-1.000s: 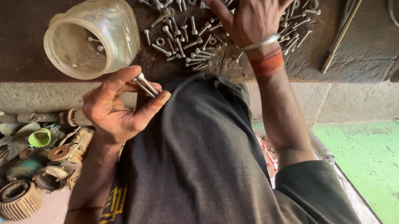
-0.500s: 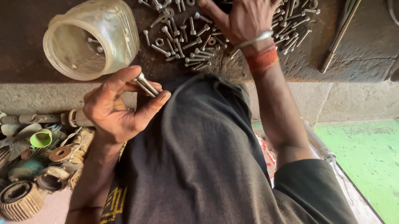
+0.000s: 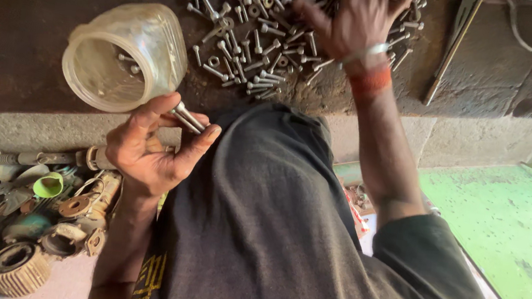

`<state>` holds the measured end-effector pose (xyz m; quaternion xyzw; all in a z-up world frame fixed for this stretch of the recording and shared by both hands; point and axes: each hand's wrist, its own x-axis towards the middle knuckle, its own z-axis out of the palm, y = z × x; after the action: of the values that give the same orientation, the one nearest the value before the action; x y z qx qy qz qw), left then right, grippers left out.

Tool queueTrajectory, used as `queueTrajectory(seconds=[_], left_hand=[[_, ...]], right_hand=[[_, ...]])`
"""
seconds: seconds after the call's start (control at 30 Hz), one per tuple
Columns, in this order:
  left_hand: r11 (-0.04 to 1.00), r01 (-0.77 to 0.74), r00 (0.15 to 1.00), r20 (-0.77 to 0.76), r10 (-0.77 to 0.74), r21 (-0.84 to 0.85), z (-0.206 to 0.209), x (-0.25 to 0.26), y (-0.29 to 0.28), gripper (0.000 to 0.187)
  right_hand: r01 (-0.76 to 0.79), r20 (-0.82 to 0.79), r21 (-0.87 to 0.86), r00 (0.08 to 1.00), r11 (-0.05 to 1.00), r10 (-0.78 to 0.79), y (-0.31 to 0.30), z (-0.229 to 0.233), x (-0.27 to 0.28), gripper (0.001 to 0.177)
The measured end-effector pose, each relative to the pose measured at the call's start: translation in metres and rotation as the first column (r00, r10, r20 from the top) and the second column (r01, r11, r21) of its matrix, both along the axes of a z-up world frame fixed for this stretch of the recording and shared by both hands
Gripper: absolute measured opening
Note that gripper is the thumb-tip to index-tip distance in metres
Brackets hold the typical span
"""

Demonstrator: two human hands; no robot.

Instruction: The person sorts a pile of metal bolts and washers on a workbench, picking them up by hand and placing them into a plastic container. The person repeatedly scoops fasteners from the pile and transfers them into the container.

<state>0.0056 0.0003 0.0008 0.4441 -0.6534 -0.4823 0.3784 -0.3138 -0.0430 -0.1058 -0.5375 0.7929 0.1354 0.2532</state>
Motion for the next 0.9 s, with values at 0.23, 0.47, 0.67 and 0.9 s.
queueTrajectory(seconds=[0.23,0.47,0.67,0.9], left_hand=[[0.999,-0.018,0.999,-0.04,0.02,0.047,-0.002,0.0,0.0,0.059],[0.988,0.043,0.998,-0.056,-0.035,0.148,0.008,-0.004,-0.002,0.06],[0.987,0.15,0.988,0.037,-0.152,0.058,0.013,-0.009,-0.013,0.058],[0.988,0.132,0.99,0.042,-0.136,0.074,0.015,-0.013,-0.011,0.057]], right_hand=[[-0.093,0.012,0.003,0.996,0.996,0.093,0.063,0.006,0.021,0.133],[-0.153,0.075,0.081,0.986,0.985,0.147,0.079,0.001,0.049,0.141],[-0.213,0.186,-0.053,0.958,0.976,0.219,0.083,-0.004,0.053,0.135],[-0.228,0.283,-0.237,0.914,0.944,0.291,0.078,0.001,0.06,0.123]])
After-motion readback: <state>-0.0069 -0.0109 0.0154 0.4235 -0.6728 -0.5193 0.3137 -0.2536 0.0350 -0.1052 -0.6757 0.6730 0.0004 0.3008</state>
